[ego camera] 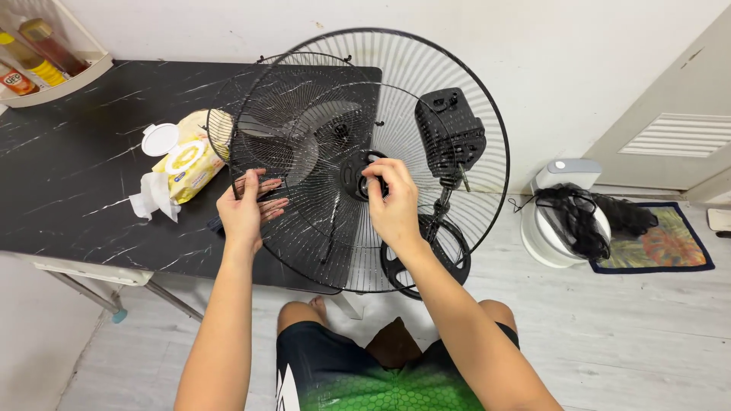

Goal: The person disassembles a standing fan by removing the front grille, fan blade, and rear grille. They use a screwdriver to loosen screws on the fan's neck and place the removed parts on a nearby table.

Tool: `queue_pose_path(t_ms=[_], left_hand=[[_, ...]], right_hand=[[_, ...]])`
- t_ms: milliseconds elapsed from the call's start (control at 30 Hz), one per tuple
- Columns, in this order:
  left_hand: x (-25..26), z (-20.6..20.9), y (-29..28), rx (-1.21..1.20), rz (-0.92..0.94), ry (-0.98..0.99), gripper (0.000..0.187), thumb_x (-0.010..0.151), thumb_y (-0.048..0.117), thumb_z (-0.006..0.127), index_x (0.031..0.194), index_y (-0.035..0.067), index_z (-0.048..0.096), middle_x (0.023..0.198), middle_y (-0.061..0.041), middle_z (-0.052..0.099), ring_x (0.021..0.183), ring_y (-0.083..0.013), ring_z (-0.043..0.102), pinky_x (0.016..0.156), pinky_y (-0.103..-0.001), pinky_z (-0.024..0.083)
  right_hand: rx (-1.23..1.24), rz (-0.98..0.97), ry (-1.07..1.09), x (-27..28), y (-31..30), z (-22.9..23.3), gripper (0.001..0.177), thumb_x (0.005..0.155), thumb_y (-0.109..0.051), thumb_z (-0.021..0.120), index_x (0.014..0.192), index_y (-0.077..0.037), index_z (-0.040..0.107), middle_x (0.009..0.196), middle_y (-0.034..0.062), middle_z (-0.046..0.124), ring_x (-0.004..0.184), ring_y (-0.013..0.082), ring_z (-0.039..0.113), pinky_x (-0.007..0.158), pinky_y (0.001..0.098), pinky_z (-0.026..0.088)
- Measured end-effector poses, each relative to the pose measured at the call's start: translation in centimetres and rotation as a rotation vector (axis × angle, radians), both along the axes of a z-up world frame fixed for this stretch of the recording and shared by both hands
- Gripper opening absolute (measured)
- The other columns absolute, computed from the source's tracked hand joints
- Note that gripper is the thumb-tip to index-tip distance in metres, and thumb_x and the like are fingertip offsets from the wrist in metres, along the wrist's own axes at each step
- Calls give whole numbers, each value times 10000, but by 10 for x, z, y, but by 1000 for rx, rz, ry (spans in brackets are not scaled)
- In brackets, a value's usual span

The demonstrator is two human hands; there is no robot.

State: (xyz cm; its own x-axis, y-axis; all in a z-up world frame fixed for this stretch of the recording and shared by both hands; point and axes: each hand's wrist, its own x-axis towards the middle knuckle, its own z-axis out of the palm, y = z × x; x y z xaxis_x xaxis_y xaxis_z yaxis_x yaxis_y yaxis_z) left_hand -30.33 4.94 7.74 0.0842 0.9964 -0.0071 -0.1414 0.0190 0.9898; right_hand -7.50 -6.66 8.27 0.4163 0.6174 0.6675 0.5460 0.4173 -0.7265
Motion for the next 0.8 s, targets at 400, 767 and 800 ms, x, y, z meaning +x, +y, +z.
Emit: queue_pose_path(t_ms=[400,767,800], left_hand=[[-9,-15,23,-260,-20,-186,575,1020,521,437,1379,80,525,1265,-205,700,912,-376,765,707,-422,644],[-29,-22,46,-328,-19,-302,576,1005,521,412,1410,114,465,1334,-187,644,1004,-423,726,817,-501,604],[-30,-23,49,-325,-23,-324,566,1010,514,422,1401,106,466,1326,-192,644,1003,-420,724,822,-508,605]], right_hand=[[-99,116,-273,-4,53,-14,212,903,10,640,1092,-22,730,1372,160,603,1216,358,624,1004,415,521],[-204,5,-414,-29,48,17,250,875,-208,732,1078,-64,761,1302,82,704,1055,277,676,951,413,475],[-191,-37,-422,-28,46,19,208,877,-215,735,1023,-69,764,1216,63,726,1051,266,689,960,417,454]])
